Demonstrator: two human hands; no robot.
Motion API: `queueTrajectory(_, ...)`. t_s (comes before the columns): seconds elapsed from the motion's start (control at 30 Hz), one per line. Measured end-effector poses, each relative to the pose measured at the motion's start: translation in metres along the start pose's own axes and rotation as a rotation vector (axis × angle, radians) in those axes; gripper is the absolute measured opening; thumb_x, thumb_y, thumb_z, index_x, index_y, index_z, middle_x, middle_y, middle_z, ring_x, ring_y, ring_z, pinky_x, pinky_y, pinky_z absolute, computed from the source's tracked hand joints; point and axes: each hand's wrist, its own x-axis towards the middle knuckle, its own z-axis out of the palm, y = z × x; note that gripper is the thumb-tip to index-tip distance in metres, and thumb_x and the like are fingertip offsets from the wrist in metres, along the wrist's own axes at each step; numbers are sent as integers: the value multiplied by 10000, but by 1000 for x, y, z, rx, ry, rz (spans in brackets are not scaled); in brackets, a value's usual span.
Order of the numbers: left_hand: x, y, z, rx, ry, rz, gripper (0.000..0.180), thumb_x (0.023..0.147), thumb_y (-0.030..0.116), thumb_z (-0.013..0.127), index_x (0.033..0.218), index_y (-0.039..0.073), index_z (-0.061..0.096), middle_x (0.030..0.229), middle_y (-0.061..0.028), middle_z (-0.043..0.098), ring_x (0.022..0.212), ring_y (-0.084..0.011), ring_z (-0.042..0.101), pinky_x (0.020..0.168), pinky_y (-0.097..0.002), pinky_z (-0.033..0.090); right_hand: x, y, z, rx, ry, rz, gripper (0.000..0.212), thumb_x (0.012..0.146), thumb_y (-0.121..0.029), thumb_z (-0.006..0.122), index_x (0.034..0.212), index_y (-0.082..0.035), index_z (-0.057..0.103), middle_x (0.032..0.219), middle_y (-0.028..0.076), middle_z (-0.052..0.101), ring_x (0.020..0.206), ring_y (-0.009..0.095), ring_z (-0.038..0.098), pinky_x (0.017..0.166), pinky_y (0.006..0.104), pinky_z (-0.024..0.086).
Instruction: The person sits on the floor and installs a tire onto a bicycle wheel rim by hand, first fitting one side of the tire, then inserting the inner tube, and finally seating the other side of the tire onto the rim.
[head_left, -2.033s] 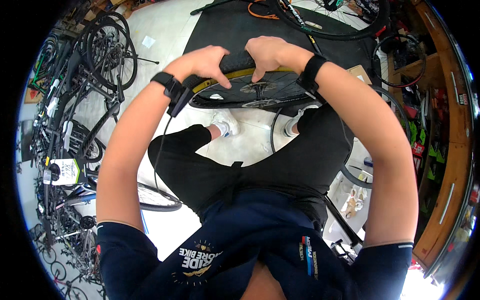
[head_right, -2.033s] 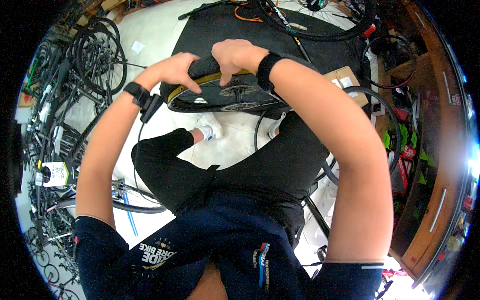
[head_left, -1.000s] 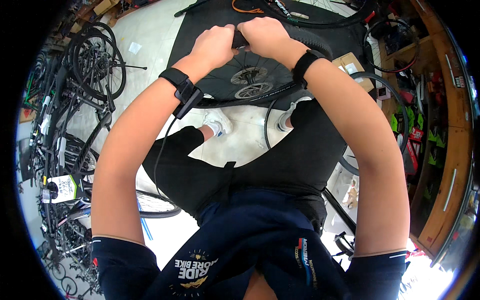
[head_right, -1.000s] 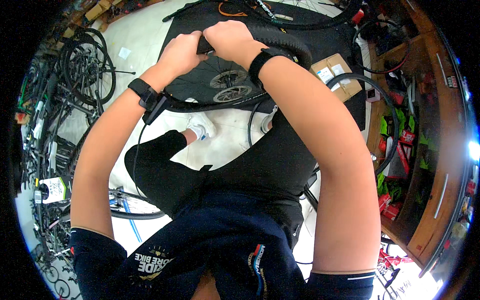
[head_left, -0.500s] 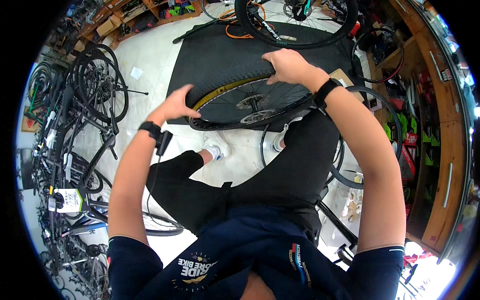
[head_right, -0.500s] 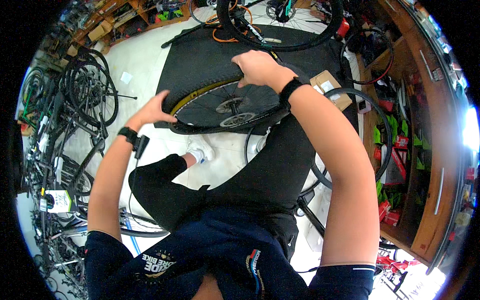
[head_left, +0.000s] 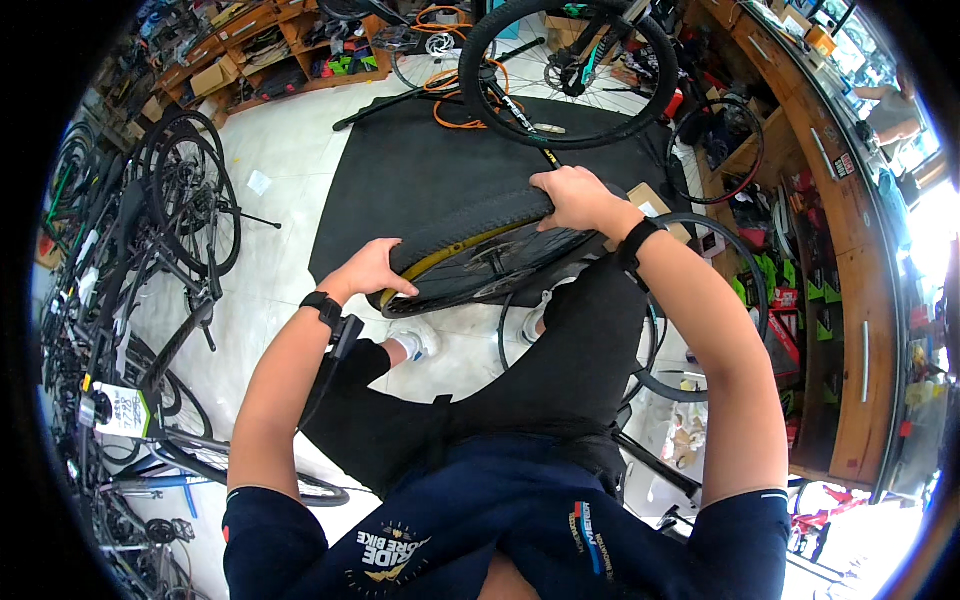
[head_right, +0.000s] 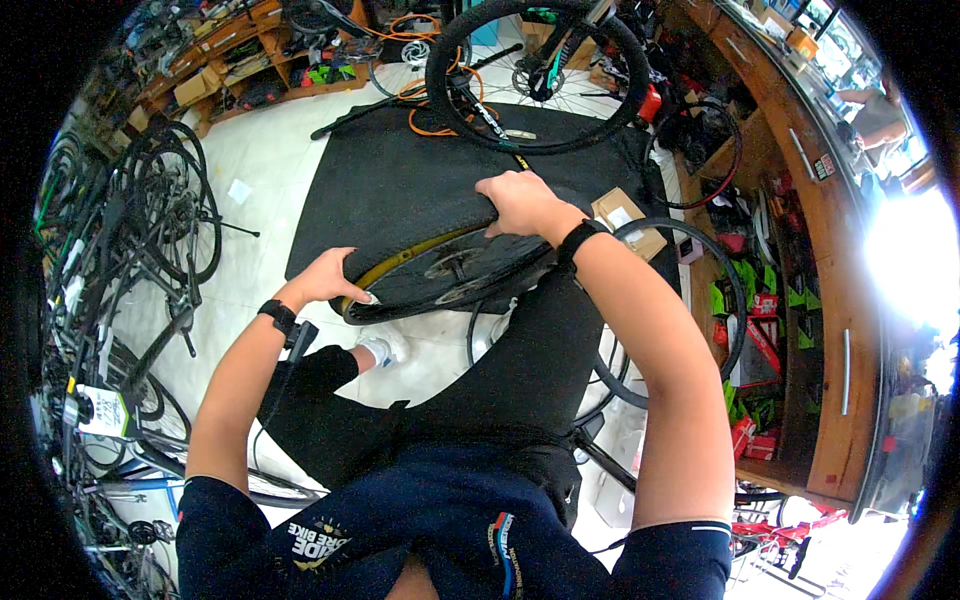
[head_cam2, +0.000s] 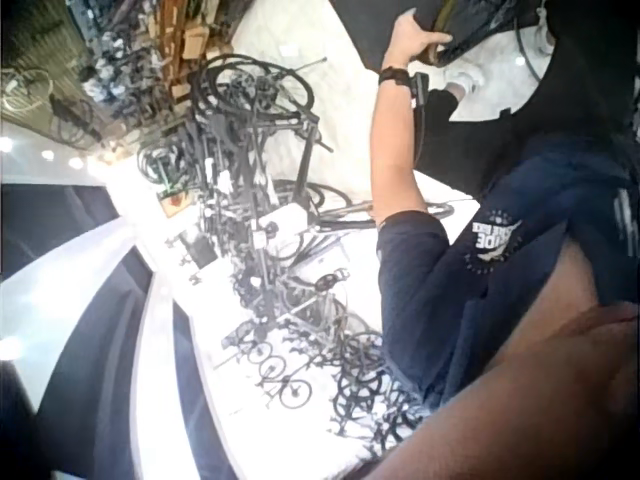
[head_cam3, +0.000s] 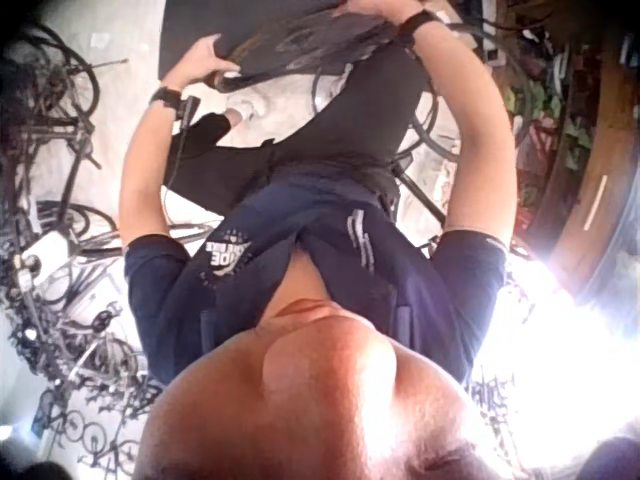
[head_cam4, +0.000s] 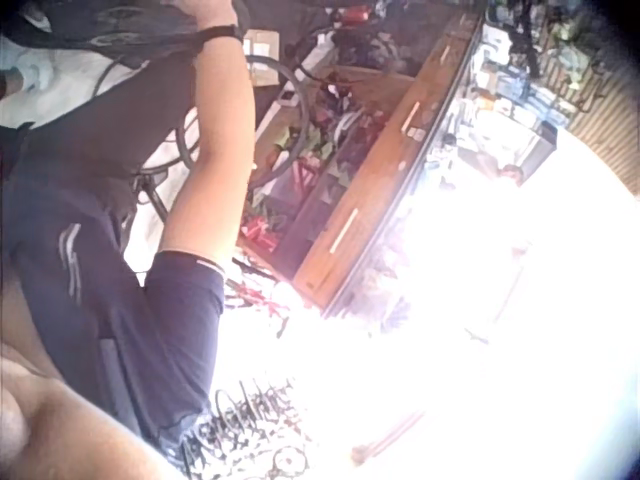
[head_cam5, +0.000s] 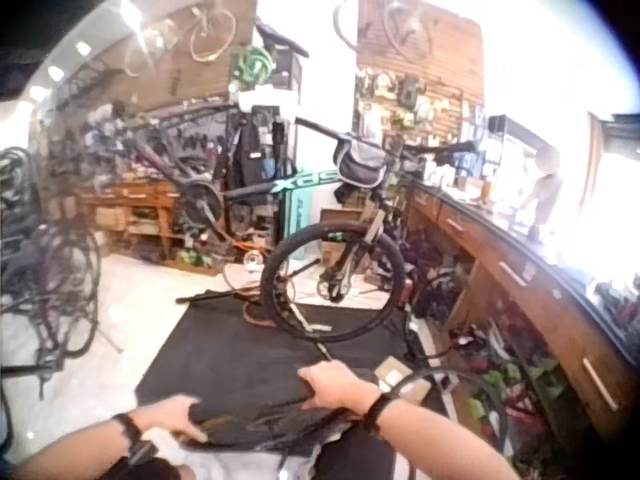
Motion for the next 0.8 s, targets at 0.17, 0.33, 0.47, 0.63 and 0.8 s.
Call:
queueTrajectory(0.17, -23, -9, 1, 10, 125, 64, 705, 568, 181, 934, 1142, -93, 630, 1097, -169, 694, 1034, -229, 649, 941, -322, 484, 10, -16, -12, -63, -1, -24, 523, 674, -283, 873, 1086, -49, 649, 974, 167, 713, 1004, 366, 663, 876, 455, 510)
queueTrajectory(0.33, -31, 1, -23, 97, 173, 94, 943, 564, 224, 937, 1322, -140, 510, 1232, -271, 639, 1169, -307, 621, 1014, -341, 467, 22, 0, -18, 42, 50, -50, 570, 655, -322, 877, 1098, -50, 643, 1045, 166, 702, 1056, 364, 645, 923, 466, 485)
queueTrajectory(0.47, -27, 43, -24, 307, 198, 106, 911, 572, 251, 936, 1279, -153, 527, 1204, -289, 644, 1145, -347, 630, 1008, -360, 471, 21, 30, 28, 152, 34, 36, 692, 641, -303, 891, 1223, -45, 621, 1165, 182, 672, 1139, 369, 610, 976, 485, 448)
queueTrajectory(0.63, 24, 62, -2, 344, 65, 121, 875, 585, 275, 930, 1273, -116, 556, 1178, -289, 654, 1107, -360, 649, 967, -376, 498, 4, 76, 57, 306, -16, 121, 785, 617, -330, 903, 1259, -17, 576, 1220, 213, 640, 1180, 383, 584, 1002, 453, 454)
queueTrajectory(0.8, 67, 97, 26, 478, 49, 161, 862, 584, 299, 929, 1248, -119, 572, 1149, -293, 661, 1080, -382, 656, 945, -401, 514, -6, 38, 18, 284, 145, -155, 924, 596, -304, 905, 1353, -6, 465, 1259, 224, 596, 1193, 387, 562, 1003, 441, 448)
